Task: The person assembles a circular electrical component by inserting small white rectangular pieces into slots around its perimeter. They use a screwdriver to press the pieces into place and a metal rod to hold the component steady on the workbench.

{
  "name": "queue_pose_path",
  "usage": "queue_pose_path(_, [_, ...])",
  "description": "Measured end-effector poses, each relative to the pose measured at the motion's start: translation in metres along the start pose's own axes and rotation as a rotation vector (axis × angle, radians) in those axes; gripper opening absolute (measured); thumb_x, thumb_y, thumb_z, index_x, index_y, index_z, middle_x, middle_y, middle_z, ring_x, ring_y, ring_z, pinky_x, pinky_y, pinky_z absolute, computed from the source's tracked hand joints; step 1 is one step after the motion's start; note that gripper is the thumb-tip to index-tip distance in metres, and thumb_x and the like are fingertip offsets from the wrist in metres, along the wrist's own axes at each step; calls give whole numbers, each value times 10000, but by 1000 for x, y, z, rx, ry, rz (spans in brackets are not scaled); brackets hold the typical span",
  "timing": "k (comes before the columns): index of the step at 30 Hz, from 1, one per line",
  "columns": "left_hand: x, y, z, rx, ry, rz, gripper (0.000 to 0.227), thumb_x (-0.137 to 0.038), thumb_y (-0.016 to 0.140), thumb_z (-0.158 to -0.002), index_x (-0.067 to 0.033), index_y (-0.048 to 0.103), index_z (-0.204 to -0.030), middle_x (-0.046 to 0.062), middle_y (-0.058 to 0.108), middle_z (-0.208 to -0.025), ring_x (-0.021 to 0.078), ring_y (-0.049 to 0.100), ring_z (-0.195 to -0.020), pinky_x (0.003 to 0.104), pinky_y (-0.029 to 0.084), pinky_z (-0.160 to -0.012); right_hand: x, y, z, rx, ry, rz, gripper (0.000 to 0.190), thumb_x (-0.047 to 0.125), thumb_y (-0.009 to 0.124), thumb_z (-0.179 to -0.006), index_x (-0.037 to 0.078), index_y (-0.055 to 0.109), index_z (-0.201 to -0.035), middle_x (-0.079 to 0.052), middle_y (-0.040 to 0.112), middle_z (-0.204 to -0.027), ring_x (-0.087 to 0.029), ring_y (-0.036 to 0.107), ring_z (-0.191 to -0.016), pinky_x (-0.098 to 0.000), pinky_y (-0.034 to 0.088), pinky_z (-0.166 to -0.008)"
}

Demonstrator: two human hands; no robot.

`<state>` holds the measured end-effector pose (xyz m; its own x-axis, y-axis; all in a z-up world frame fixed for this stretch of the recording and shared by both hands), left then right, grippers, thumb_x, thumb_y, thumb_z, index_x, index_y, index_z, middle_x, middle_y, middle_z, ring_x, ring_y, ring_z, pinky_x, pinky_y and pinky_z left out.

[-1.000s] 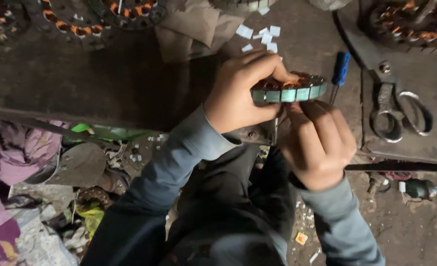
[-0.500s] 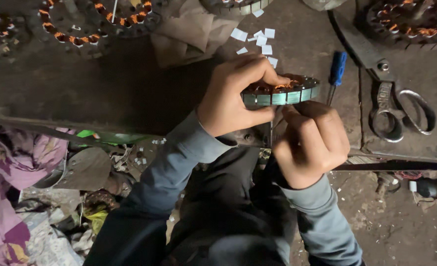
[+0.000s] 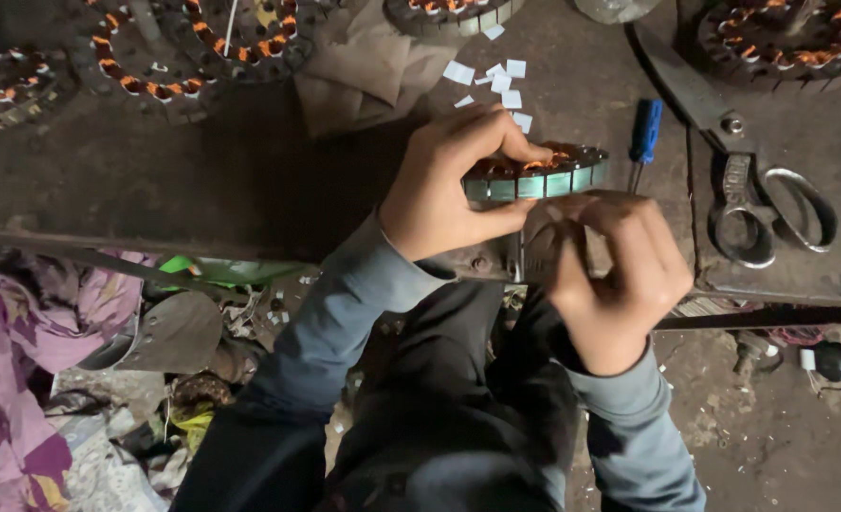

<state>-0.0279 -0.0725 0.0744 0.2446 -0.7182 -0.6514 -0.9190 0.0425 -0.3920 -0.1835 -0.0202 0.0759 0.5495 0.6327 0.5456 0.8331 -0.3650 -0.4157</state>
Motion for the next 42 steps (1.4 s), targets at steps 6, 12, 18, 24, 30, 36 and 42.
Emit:
queue_pose_path(6, [-10, -4, 9, -142, 105, -186, 436, -202, 970, -815, -89, 671, -1112, 33, 714, -1093, 210, 711, -1014, 316, 572, -854, -23, 13, -19, 145, 64, -314, 557, 203, 768, -891, -64, 539, -1323, -140, 551, -1348, -232, 565, -1258, -340, 468, -1104])
queue_pose_path(12, [-10, -1, 18, -132, 120, -313, 466, -132, 915, -817, -94, 670, -1212, 30, 726, -1149, 229, 683, -1027, 336, 536, -879, -48, 31, -13, 238, 154, -373, 513, 315, 824, -988, -46, 583, -1260, -124, 628, -1301, -213, 634, -1219, -316, 510, -1085])
queue_pose_path(18, [-10, 1, 17, -128, 119, -326, 467, -164, 916, -826, -81, 671, -1215, 13, 721, -1104, 223, 675, -969, 353, 505, -866, -52, 29, -8, 245, 155, -290, 462, 266, 841, -993, -40, 610, -1253, -125, 659, -1284, -213, 642, -1196, -311, 519, -1095])
queue_pose_path(24, [-2, 2, 15, -72, 73, -271, 506, -311, 951, -835, -120, 668, -1207, -9, 713, -1100, 185, 687, -989, 317, 494, -851, -47, 24, -27, 403, 144, -334, 603, 319, 835, -814, -36, 586, -1234, -173, 625, -1289, -259, 609, -1257, -368, 478, -1092])
queue_pose_path(30, [2, 0, 17, -93, 49, -271, 559, -339, 986, -799, -143, 669, -1215, -34, 713, -1100, 178, 608, -938, 288, 481, -819, -63, 5, -58, 556, 17, 87, 467, 9, 724, -833, 34, 647, -1293, -159, 665, -1328, -316, 606, -1259, -400, 496, -1072])
queue_pose_path(36, [3, -2, 17, -91, 23, -267, 544, -348, 975, -810, -144, 678, -1217, -31, 700, -1088, 183, 574, -931, 318, 471, -827, -107, 39, -61, 943, -343, 444, 676, -19, 738, -510, 83, 732, -1178, -130, 689, -1271, -349, 630, -1214, -453, 529, -986])
queue_pose_path(42, [0, -6, 14, -116, 68, -214, 524, -328, 955, -795, -108, 662, -1169, -9, 689, -1050, 202, 595, -930, 362, 468, -829, -145, 39, -33, 1096, -461, 536, 803, 26, 758, -383, 117, 745, -1181, -95, 705, -1149, -354, 648, -1132, -442, 559, -967])
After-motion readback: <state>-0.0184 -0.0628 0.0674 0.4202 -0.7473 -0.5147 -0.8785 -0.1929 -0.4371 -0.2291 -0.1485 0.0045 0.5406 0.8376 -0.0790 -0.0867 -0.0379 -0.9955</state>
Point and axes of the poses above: each hand's wrist, its own z-axis away from the middle knuckle, its own y-axis out of the palm, x = y × z, the point moved 10 cm from there along -z, towards the middle knuckle
